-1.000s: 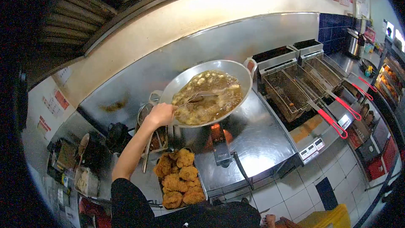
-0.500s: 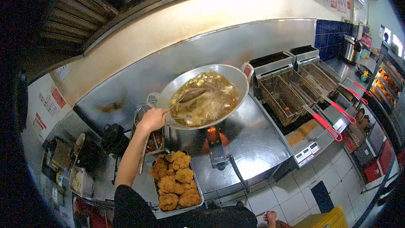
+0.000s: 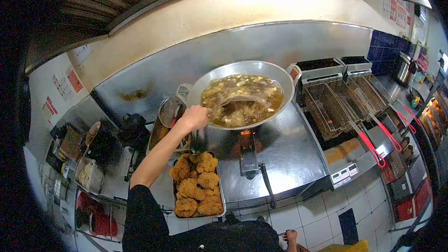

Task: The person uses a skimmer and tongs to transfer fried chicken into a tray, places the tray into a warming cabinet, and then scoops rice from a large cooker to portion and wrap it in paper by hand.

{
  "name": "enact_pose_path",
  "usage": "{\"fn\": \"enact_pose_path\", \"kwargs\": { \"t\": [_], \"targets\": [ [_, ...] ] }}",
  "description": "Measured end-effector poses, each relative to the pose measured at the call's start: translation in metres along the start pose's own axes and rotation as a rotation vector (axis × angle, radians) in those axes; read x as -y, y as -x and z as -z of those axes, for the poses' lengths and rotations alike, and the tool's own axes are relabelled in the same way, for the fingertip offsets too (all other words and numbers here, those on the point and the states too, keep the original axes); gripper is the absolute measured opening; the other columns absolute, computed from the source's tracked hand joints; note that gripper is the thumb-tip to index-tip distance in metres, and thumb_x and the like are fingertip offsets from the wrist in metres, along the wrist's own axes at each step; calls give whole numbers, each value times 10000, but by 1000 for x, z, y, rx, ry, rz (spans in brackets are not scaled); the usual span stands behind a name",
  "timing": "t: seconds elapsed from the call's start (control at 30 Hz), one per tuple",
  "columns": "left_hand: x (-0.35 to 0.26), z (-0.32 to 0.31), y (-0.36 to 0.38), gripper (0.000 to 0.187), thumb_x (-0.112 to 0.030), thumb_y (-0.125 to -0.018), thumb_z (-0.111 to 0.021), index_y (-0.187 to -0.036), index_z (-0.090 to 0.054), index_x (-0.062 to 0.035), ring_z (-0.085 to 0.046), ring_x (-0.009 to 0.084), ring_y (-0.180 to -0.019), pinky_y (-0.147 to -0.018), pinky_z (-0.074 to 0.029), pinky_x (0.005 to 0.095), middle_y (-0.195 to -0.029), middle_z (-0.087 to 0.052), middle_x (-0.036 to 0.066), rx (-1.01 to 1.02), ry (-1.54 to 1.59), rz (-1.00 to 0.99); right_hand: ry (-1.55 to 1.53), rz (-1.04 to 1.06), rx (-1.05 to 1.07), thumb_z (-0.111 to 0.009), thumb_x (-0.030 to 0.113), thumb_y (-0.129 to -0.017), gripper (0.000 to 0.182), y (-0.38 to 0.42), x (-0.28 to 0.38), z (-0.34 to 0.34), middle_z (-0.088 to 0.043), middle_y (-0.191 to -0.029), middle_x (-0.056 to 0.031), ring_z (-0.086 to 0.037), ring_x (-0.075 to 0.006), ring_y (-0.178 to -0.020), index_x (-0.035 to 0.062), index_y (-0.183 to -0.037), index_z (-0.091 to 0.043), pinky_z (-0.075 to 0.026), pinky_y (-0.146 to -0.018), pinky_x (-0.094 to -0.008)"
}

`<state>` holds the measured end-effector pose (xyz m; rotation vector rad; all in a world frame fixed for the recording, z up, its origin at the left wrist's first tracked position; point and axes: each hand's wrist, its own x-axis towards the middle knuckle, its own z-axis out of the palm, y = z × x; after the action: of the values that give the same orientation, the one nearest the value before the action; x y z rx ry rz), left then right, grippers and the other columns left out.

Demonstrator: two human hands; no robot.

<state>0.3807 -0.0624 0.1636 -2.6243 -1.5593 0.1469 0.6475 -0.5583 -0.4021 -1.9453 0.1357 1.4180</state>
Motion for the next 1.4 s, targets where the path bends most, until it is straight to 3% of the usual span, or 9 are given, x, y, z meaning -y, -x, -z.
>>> {"fn": "enact_pose_path", "kwargs": {
  "t": [0.27,0.37,0.47,0.6,0.77,0.9,0.97,1.1,1.4],
  "targets": [
    [18,-19,-34,226,-82,-774,-539,-945,-679,-34,-628,373,-968,-810,-512,467,-984,-660,213,-201,162,38,-71,55,-69,-477,117,-864,185,-14,-17,-7,-589,-611,-128,-573,-215,-425,-9,-742,-536,-470,-349,-345],
    [7,-26,-39,253,-81,-771,-538,-982,-672,-43,-631,368,-967,-811,-512,465,-1003,-660,205,-59,65,55,11,-67,26,-484,123,-869,189,-39,-39,1,-615,-682,-144,-600,-253,-514,-29,-933,-577,-491,-455,-380],
    [-2,-21,-29,272,-95,-769,-552,-1014,-664,-51,-640,368,-939,-799,-516,467,-989,-669,193,-44,-54,-30,-30,186,70,-559,366,-882,359,15,-32,-3,-514,-555,-70,-462,-190,-414,16,-819,-610,-405,-380,-335],
    [-3,33,25,324,-141,-841,-501,-1134,-621,-74,-638,376,-907,-812,-510,469,-957,-663,216,-42,38,-31,-77,254,127,-526,309,-897,315,32,-34,-4,-526,-620,-64,-460,-177,-453,15,-825,-613,-402,-405,-305],
    [12,38,92,351,-134,-899,-487,-1234,-576,-76,-639,397,-817,-802,-501,473,-853,-650,247,-263,224,13,78,-126,24,-539,137,-827,183,-97,-93,-9,-588,-635,-157,-581,-277,-491,-25,-748,-571,-461,-423,-417],
    [-3,-10,134,349,-140,-903,-482,-1223,-571,-32,-637,412,-736,-748,-512,468,-803,-631,278,-253,534,132,485,545,-574,-582,187,-817,264,-47,-25,-33,-618,-680,-211,-595,-370,-612,-58,-720,-565,-498,-634,-430],
    [-14,-31,145,354,-143,-908,-471,-1218,-564,0,-633,430,-769,-769,-505,479,-819,-628,293,-232,662,170,350,732,-722,-557,144,-866,278,59,70,-65,-547,-594,-159,-559,-244,-557,-58,-676,-533,-439,-573,-383],
    [-31,-97,151,351,-157,-936,-443,-1239,-549,-17,-623,415,-829,-755,-489,458,-901,-634,272,-402,763,140,260,1059,-364,-563,182,-890,314,134,175,-109,-464,-552,-93,-405,-153,-540,-34,-674,-488,-347,-512,-352],
    [-8,-103,160,357,-181,-946,-437,-1278,-524,-84,-593,448,-866,-757,-471,483,-887,-605,298,-211,1070,246,421,876,-54,-475,282,-932,338,139,249,-249,-624,-734,-152,-622,-235,-723,-30,-1044,-537,-485,-668,-345]
  ]
}}
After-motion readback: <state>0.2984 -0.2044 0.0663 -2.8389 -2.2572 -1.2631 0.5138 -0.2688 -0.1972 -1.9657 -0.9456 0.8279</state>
